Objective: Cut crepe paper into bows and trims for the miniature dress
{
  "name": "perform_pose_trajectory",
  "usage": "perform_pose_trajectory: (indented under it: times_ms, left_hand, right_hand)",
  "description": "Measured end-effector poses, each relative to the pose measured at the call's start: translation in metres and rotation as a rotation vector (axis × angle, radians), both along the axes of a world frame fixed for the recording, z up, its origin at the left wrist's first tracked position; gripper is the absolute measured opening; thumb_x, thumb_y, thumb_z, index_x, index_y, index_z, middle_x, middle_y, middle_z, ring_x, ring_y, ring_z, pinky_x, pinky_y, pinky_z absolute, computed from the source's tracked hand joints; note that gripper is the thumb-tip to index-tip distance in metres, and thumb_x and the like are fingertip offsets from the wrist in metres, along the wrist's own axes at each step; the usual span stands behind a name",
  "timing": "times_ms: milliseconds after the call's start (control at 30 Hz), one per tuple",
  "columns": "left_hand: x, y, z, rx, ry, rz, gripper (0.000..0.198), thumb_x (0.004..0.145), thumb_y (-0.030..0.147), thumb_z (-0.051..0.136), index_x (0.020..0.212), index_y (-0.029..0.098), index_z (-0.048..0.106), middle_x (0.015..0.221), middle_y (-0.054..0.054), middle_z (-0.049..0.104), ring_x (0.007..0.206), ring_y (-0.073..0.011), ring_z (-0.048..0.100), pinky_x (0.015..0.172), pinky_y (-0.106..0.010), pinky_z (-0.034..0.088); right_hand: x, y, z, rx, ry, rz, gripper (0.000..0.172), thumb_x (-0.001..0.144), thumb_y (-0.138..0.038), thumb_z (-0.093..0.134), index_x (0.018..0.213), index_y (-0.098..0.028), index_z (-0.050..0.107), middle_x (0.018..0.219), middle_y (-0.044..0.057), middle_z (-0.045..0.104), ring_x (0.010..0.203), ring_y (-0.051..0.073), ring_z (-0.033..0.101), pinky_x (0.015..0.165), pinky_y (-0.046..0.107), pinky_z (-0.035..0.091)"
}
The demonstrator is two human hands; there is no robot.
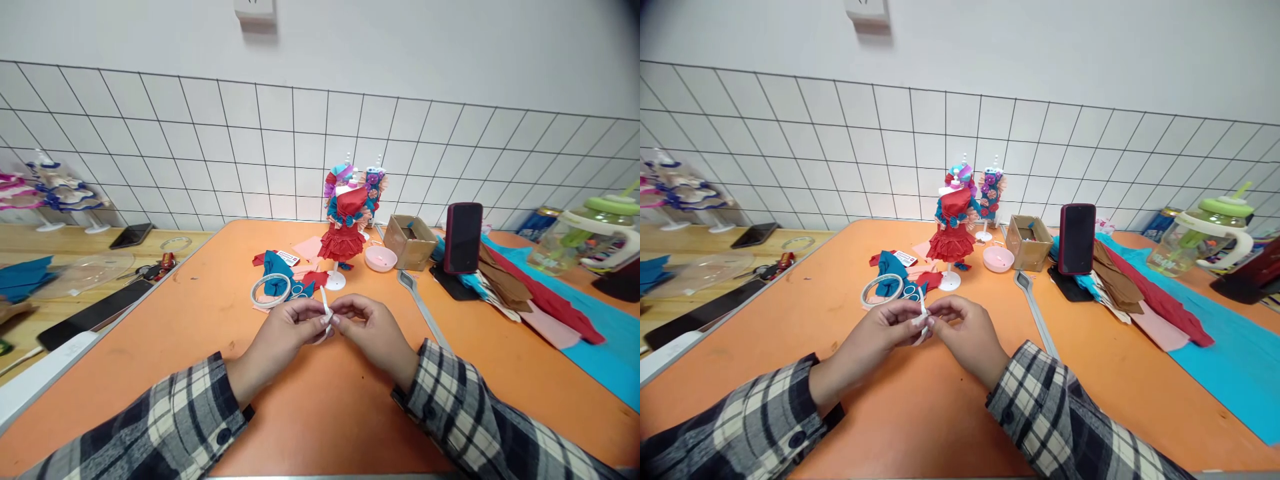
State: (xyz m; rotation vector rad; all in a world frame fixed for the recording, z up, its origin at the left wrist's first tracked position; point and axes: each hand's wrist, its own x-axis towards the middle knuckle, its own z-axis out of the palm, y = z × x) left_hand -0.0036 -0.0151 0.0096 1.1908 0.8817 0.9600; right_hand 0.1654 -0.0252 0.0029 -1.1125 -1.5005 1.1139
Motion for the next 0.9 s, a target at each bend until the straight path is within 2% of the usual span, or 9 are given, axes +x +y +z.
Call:
perform_pose_trajectory:
  times_ms: [133,333,533,633,800,900]
  left_hand:
    - [0.0036,0.0016,-0.0015,0.108,0.097,0.091,0.020,0.066,0.028,0.075,0.080,0.016,0.067,0.070,0.000,0.067,0.063,-0.0118,0.059,0.060,-0.023,0.046]
    - [0.0041,0.0005,-0.0019,0.232,0.206,0.140,0.013,0.069,0.025,0.070,0.080,0.018,0.069,0.074,0.000,0.070,0.065,-0.0130,0.063,0.062,-0.023,0.051]
    - [0.0043,-0.0021,0.0006,0.293,0.310,0.173,0.012,0.071,0.024,0.068,0.081,0.019,0.072,0.072,0.000,0.072,0.066,-0.0142,0.066,0.066,-0.024,0.053]
    - [0.0040,-0.0033,0.0034,0.316,0.344,0.171,0.013,0.072,0.026,0.069,0.081,0.019,0.074,0.073,-0.002,0.074,0.068,-0.0158,0.067,0.067,-0.025,0.054]
    - [0.0028,-0.0030,0.0029,0.338,0.313,0.161,0.013,0.071,0.026,0.070,0.081,0.018,0.073,0.079,-0.003,0.075,0.073,-0.0178,0.068,0.071,-0.028,0.055]
    - [0.0019,-0.0020,-0.0008,0.285,0.280,0.125,0.015,0.071,0.028,0.071,0.081,0.017,0.074,0.080,-0.004,0.075,0.075,-0.0185,0.068,0.074,-0.030,0.055]
  right_hand:
    - [-0.0038,0.0009,-0.0038,-0.122,0.084,-0.030,0.029,0.070,-0.032,0.068,0.093,-0.015,0.064,0.081,0.005,0.068,0.070,0.015,0.062,0.058,0.025,0.049]
    - [-0.0024,-0.0022,-0.0020,-0.104,-0.044,-0.121,0.028,0.074,-0.038,0.066,0.090,-0.016,0.068,0.076,0.003,0.064,0.054,0.010,0.051,0.044,0.023,0.044]
    - [-0.0035,-0.0025,0.0003,-0.136,-0.048,-0.132,0.025,0.072,-0.038,0.066,0.077,-0.014,0.067,0.067,0.003,0.063,0.052,0.010,0.051,0.045,0.022,0.045]
    - [-0.0048,-0.0033,0.0005,-0.171,0.036,-0.087,0.026,0.071,-0.040,0.066,0.078,-0.014,0.065,0.068,0.002,0.062,0.053,0.010,0.051,0.046,0.022,0.048]
    - [-0.0061,-0.0054,-0.0005,-0.206,0.099,-0.042,0.028,0.071,-0.041,0.067,0.081,-0.015,0.061,0.069,0.000,0.058,0.057,0.009,0.051,0.050,0.023,0.053]
    - [-0.0057,-0.0065,0.0008,-0.144,0.077,-0.037,0.025,0.074,-0.040,0.064,0.078,-0.016,0.058,0.071,0.001,0.057,0.062,0.011,0.053,0.051,0.022,0.052]
